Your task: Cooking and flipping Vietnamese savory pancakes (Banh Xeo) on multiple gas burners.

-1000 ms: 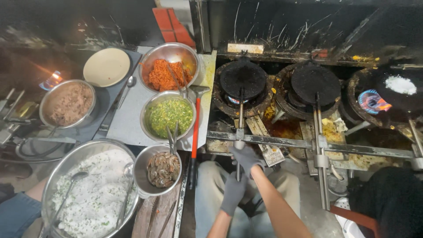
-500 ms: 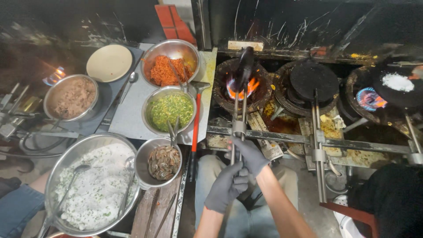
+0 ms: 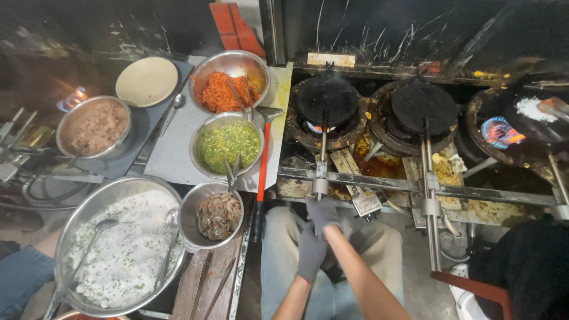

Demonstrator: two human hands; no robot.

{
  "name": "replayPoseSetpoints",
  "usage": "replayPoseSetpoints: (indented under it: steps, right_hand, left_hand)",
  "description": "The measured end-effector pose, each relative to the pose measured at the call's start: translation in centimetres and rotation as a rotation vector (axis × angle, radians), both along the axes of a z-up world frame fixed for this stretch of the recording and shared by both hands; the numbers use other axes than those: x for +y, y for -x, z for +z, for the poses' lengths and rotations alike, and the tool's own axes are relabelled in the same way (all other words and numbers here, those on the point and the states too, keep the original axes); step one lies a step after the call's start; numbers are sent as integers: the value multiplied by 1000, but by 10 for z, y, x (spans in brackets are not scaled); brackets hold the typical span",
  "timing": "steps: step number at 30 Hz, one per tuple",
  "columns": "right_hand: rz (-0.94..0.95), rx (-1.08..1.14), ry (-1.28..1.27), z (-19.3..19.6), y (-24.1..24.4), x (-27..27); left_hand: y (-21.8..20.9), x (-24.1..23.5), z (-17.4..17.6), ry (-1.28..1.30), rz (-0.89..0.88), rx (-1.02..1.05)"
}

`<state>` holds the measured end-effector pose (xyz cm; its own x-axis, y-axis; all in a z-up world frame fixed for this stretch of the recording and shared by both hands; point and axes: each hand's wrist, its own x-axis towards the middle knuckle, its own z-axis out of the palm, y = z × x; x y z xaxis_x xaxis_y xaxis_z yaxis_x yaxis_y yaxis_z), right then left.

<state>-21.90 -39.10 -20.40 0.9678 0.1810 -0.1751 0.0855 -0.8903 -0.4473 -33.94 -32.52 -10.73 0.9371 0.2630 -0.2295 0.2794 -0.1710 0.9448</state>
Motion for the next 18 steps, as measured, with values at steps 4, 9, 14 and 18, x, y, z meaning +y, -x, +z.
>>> replayPoseSetpoints:
  steps: [4, 9, 14, 18]
  right_hand:
    - [-175, -185, 115, -15, -7, 7]
    - [-327, 123, -190, -3, -12, 8]
    - [-446, 142, -282, 41, 2, 17]
    - [-630, 206, -395, 70, 4, 22]
  left_hand:
    - [18, 17, 43, -114, -3, -107]
    - [39, 54, 81, -82, 22, -352]
    - [40, 51, 89, 37, 70, -103]
    - [40, 43, 94, 132, 66, -300]
